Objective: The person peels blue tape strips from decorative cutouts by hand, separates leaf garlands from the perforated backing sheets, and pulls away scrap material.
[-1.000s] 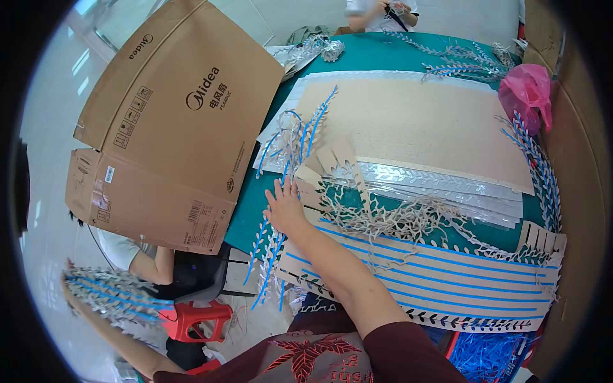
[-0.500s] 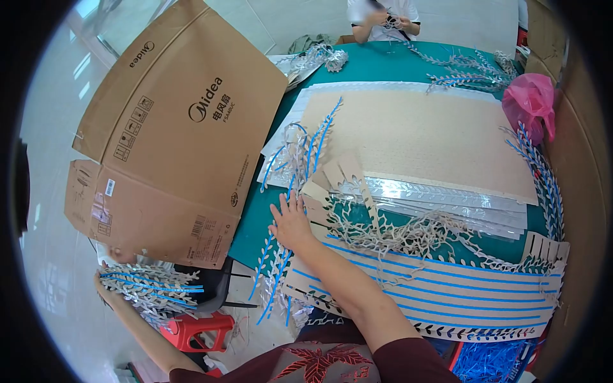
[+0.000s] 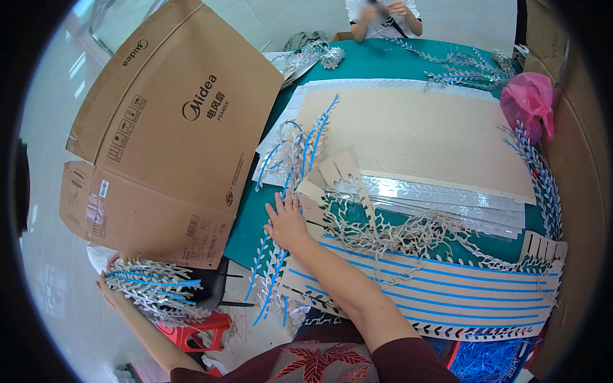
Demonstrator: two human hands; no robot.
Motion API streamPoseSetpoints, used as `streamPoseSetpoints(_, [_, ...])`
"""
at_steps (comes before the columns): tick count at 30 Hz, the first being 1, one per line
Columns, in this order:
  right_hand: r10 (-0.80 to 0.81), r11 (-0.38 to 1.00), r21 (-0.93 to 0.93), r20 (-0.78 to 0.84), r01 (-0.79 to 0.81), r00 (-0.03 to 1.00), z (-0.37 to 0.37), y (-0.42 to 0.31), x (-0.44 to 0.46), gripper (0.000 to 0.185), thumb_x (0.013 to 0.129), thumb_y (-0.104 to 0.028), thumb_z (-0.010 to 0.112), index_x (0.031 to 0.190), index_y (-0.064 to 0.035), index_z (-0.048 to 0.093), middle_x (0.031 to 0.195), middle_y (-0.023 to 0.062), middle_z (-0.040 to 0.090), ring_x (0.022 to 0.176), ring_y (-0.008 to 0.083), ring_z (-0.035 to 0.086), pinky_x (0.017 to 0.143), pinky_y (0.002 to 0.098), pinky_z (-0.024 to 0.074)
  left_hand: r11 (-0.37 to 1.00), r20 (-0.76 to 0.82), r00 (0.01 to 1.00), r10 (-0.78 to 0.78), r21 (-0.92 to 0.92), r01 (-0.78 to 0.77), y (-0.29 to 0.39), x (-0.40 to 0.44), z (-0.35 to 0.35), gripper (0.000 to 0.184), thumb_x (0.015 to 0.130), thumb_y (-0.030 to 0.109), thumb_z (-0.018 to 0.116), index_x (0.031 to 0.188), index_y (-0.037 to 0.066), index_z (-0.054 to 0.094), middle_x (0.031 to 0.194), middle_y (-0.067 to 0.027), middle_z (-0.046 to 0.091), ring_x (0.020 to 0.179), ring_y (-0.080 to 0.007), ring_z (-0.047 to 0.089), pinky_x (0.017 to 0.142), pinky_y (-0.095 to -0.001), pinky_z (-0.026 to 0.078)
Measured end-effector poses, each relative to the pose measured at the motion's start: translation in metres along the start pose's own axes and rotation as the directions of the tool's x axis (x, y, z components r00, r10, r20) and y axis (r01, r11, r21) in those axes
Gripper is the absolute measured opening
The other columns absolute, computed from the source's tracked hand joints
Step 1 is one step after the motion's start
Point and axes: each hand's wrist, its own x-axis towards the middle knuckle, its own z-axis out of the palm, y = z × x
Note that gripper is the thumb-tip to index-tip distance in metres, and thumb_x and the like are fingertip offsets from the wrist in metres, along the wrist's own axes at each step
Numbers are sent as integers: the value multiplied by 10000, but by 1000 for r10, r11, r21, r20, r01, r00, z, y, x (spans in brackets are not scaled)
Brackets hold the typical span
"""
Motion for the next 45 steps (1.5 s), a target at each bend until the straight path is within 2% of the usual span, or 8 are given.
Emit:
streamPoseSetpoints(16, [1, 1000, -5, 3, -1, 1000, 1, -1, 1, 654, 989, -496, 548, 1522, -123, 480, 1615, 248, 329, 1509, 514, 194, 1225, 629, 151, 985, 153, 975, -163, -39, 171, -89, 10, 44, 570, 1017, 384, 500, 1434, -4, 501, 1420, -186, 557, 1241, -339, 583, 1046, -484, 480])
streamPoseSetpoints(25, [4, 999, -40, 9, -4, 1000, -3, -3, 1, 634, 993, -506, 538, 1520, -156, 488, 1615, 238, 329, 1499, 517, 222, 1208, 644, 189, 992, 173, 977, -128, 20, 126, -61, 26, 42, 587, 1032, 401, 498, 1465, 6, 472, 1435, -176, 550, 1247, -330, 584, 1040, -488, 484])
streamPoseSetpoints(31, [32, 998, -51, 75, -28, 997, -1, -3, 5, 738, 995, -530, 536, 1570, -93, 385, 1632, 239, 299, 1518, 514, 175, 1218, 636, 175, 994, 203, 976, -83, 89, 66, -38, 49, 33, 598, 1043, 413, 496, 1486, 13, 453, 1446, -169, 545, 1250, -324, 585, 1035, -491, 486])
streamPoseSetpoints(37, [106, 945, 242, 414, -221, 904, -27, 1, 37, 842, 990, -506, 567, 1596, -7, 261, 1650, 249, 252, 1542, 506, 85, 1226, 645, 135, 992, 224, 973, -58, 120, 32, -48, 75, 28, 611, 1053, 424, 495, 1507, 20, 434, 1456, -161, 540, 1254, -319, 586, 1031, -493, 489])
streamPoseSetpoints(40, [-36, 939, 333, 340, -85, 940, -31, 10, 46, 786, 966, -442, 639, 1541, 15, 357, 1562, 266, 393, 1489, 484, 271, 1194, 584, 276, 985, 159, 987, 14, 169, -41, -53, 83, 24, 629, 1058, 450, 496, 1516, 25, 426, 1469, -157, 532, 1263, -313, 581, 1034, -486, 484])
streamPoseSetpoints(43, [-21, 677, 721, 222, -150, 975, -91, 19, 62, 647, 926, -383, 712, 1376, 45, 530, 1376, 248, 568, 1348, 444, 468, 1105, 494, 405, 930, -40, 986, 160, 341, -137, -55, 74, 17, 652, 1060, 479, 507, 1512, 15, 429, 1486, -148, 520, 1281, -300, 566, 1048, -453, 466])
streamPoseSetpoints(44, [160, 752, 653, -48, -90, 986, -103, 26, 66, 539, 918, -359, 725, 1243, 51, 594, 1270, 242, 611, 1243, 420, 536, 1042, 467, 444, 882, -144, 961, 236, 447, -150, -55, 65, 18, 646, 1060, 465, 515, 1504, 2, 436, 1484, -145, 519, 1284, -294, 562, 1055, -437, 459])
streamPoseSetpoints(45, [296, 824, 563, -332, -64, 896, -113, 38, 69, 446, 910, -335, 737, 1111, 56, 657, 1165, 237, 655, 1139, 396, 604, 980, 441, 483, 825, -237, 919, 315, 547, -142, -58, 54, 19, 641, 1060, 452, 523, 1495, -12, 443, 1483, -141, 518, 1288, -288, 557, 1061, -421, 451])
